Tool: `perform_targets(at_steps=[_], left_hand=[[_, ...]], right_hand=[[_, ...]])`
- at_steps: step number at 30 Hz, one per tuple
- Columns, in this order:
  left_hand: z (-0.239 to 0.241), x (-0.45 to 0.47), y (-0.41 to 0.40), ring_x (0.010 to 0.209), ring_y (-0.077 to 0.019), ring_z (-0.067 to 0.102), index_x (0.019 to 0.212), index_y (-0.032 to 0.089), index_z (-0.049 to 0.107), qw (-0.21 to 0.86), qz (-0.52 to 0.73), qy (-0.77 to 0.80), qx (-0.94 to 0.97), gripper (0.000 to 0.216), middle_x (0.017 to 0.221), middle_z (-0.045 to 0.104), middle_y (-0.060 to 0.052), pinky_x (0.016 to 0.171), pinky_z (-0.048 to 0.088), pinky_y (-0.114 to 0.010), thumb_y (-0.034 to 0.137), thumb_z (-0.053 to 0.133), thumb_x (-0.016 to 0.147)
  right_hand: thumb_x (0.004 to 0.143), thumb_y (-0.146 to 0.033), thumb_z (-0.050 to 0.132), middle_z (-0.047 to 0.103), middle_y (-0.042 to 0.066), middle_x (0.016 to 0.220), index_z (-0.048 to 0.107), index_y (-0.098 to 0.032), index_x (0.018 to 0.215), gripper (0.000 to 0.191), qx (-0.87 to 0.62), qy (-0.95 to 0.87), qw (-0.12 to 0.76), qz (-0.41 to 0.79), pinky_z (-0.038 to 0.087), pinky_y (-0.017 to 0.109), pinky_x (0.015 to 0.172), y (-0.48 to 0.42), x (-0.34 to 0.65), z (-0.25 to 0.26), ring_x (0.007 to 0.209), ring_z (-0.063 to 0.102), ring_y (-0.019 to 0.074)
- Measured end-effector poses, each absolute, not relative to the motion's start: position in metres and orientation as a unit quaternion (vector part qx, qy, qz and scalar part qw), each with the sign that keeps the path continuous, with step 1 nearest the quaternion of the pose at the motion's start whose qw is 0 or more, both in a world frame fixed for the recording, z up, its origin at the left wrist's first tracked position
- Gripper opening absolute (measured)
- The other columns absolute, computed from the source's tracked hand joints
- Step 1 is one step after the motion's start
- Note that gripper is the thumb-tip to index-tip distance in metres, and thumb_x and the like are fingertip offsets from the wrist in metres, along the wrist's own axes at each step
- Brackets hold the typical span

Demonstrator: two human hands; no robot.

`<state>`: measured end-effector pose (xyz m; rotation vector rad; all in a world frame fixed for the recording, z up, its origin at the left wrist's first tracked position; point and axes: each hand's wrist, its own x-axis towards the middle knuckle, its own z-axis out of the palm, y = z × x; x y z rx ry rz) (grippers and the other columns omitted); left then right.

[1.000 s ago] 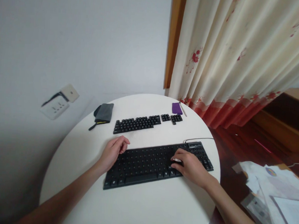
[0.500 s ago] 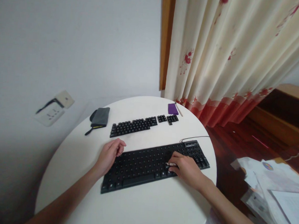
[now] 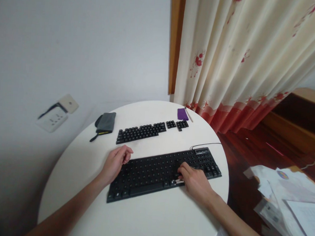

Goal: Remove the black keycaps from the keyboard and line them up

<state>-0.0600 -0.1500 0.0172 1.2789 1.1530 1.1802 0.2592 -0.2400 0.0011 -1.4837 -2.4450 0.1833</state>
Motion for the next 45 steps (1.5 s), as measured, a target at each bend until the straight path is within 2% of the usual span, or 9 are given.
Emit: perform_targets(at_steps=[12,19,23,30,34,38,45], left_hand=[[0.012,-0.061,-0.149,0.050,-0.0100,0.038,0.077,0.015,0.064,0.499,0.491,0.472,0.536,0.037,0.053,0.045,0.003,0.048,0.028,-0.022,0.045,0.049,0.092],[0.015,-0.060,-0.149,0.049,-0.0104,0.039,0.076,0.015,0.064,0.498,0.488,0.476,0.536,0.038,0.053,0.045,0.003,0.048,0.029,-0.023,0.047,0.050,0.090],[0.016,-0.059,-0.149,0.050,-0.0102,0.039,0.075,0.015,0.064,0.502,0.489,0.475,0.532,0.038,0.053,0.045,0.002,0.048,0.029,-0.023,0.047,0.051,0.090],[0.015,-0.060,-0.150,0.050,-0.0093,0.038,0.076,0.014,0.064,0.508,0.488,0.470,0.532,0.039,0.053,0.045,0.003,0.048,0.028,-0.022,0.046,0.050,0.092],[0.015,-0.060,-0.149,0.050,-0.0092,0.038,0.075,0.014,0.064,0.510,0.487,0.470,0.531,0.039,0.053,0.044,0.003,0.048,0.028,-0.022,0.047,0.050,0.092],[0.014,-0.060,-0.149,0.050,-0.0089,0.038,0.075,0.014,0.064,0.506,0.489,0.473,0.531,0.039,0.052,0.044,0.003,0.048,0.028,-0.022,0.047,0.050,0.092],[0.014,-0.062,-0.149,0.051,-0.0093,0.038,0.075,0.014,0.064,0.515,0.480,0.469,0.533,0.041,0.053,0.045,0.003,0.049,0.029,-0.022,0.048,0.048,0.092]], right_hand=[[0.093,-0.011,0.042,0.064,0.009,0.105,0.059,-0.018,0.102,0.020,-0.532,-0.828,0.156,0.081,0.051,0.028,0.066,-0.243,0.259,-0.001,0.080,0.066,0.0179],[0.092,-0.010,0.042,0.062,0.007,0.102,0.054,-0.020,0.104,0.020,-0.553,-0.793,0.220,0.131,0.051,0.028,0.071,-0.243,0.260,0.000,0.082,0.066,0.0169],[0.095,-0.017,0.042,0.062,0.008,0.103,0.056,-0.022,0.105,0.018,-0.551,-0.786,0.247,0.135,0.052,0.029,0.070,-0.241,0.262,0.009,0.083,0.066,0.0180],[0.095,-0.028,0.051,0.064,0.006,0.102,0.065,-0.022,0.101,0.016,-0.554,-0.765,0.304,0.124,0.049,0.030,0.081,-0.197,0.263,0.048,0.088,0.064,0.0192],[0.094,-0.031,0.056,0.065,0.005,0.100,0.069,-0.021,0.098,0.017,-0.547,-0.783,0.277,0.102,0.045,0.026,0.078,-0.136,0.247,0.046,0.086,0.063,0.0174],[0.093,-0.030,0.060,0.065,0.004,0.101,0.071,-0.021,0.097,0.015,-0.554,-0.810,0.177,0.077,0.041,0.024,0.076,-0.083,0.230,0.028,0.091,0.062,0.0173],[0.089,-0.028,0.064,0.066,0.004,0.099,0.071,-0.021,0.093,0.011,-0.541,-0.825,0.148,0.071,0.039,0.023,0.073,-0.057,0.218,0.014,0.091,0.063,0.0186]])
